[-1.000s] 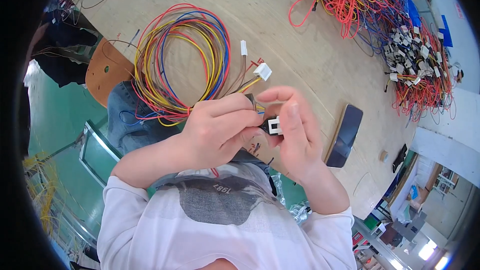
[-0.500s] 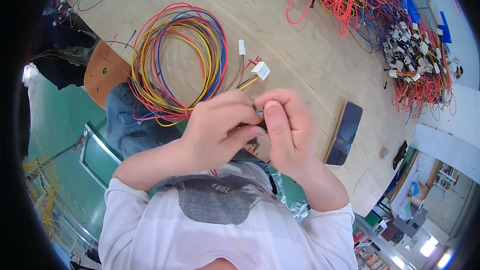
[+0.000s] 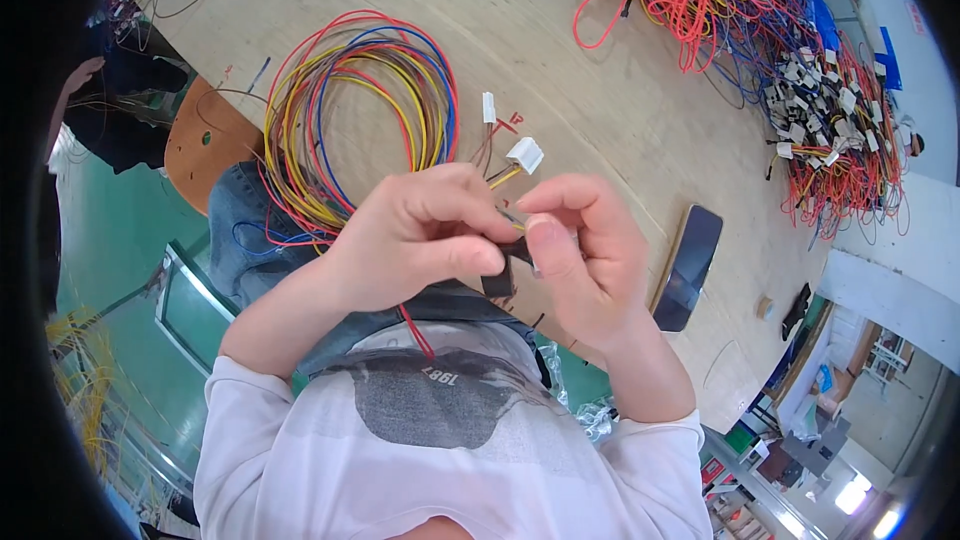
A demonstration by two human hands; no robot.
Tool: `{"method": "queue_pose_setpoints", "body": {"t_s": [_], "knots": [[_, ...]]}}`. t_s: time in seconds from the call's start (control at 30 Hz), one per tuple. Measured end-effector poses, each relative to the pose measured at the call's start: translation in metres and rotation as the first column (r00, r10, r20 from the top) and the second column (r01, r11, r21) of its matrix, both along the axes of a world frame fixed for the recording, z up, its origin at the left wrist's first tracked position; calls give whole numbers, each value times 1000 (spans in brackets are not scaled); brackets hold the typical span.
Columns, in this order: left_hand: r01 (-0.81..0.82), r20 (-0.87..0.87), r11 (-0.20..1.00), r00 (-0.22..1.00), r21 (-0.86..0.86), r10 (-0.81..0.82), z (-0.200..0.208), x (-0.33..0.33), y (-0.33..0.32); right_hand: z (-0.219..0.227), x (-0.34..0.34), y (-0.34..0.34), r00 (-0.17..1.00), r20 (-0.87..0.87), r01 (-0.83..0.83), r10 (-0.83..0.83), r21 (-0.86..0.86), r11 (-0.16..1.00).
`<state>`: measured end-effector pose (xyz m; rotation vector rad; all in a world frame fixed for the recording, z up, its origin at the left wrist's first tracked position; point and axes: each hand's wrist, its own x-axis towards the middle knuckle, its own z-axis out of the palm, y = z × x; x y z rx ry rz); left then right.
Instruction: Assembling a wiring harness by bundling colored wires together and securing them with electrical tape.
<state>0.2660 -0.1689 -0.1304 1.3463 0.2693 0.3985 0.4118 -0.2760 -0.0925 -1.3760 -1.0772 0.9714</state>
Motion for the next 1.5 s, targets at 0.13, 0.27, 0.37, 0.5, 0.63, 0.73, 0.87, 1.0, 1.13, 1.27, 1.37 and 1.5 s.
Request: {"method": "queue_pose_setpoints", "body": {"t_s": [0.13,0.27,0.37,0.5,0.63,0.73,0.87,1.0,1.13,1.27,1.37,1.5], "knots": [[-90,-238,984,963,153,125,12,-3,-15,1,0,-6,996,-85,20,-24,-45,999],[-47,-425,999,904,26,53,11,1,-11,-2,-4,-3,992,109,55,-60,47,997],[-5,-69,918,997,-396,-24,1,-2,-11,-5,3,-7,996,73,-59,54,69,996],[-4,-30,770,999,-638,-20,10,-3,-2,-5,2,-14,998,70,-5,5,9,1000],[-135,-167,568,986,-812,-4,5,3,0,-7,1,-16,971,230,-68,58,34,997],[-161,-173,632,984,-758,43,8,11,3,-6,-1,-15,971,219,-105,99,17,994],[-178,-88,719,983,-672,161,27,16,-4,-3,-8,-10,999,37,40,-37,-84,996],[-253,-39,842,963,-477,267,30,11,-19,-4,-10,-7,980,-122,134,-156,-172,976],[-466,128,809,883,358,452,23,10,-38,-1,-11,-4,958,-218,143,-185,-196,970],[-478,416,622,873,621,255,10,13,-37,-2,-3,1,908,-396,41,-134,-235,971],[-463,505,702,846,541,169,1,0,-31,3,-5,-4,931,-353,27,-92,-183,983],[-262,-163,951,958,-162,236,20,0,-26,-3,-2,-6,998,-59,30,-33,-53,998]]}}
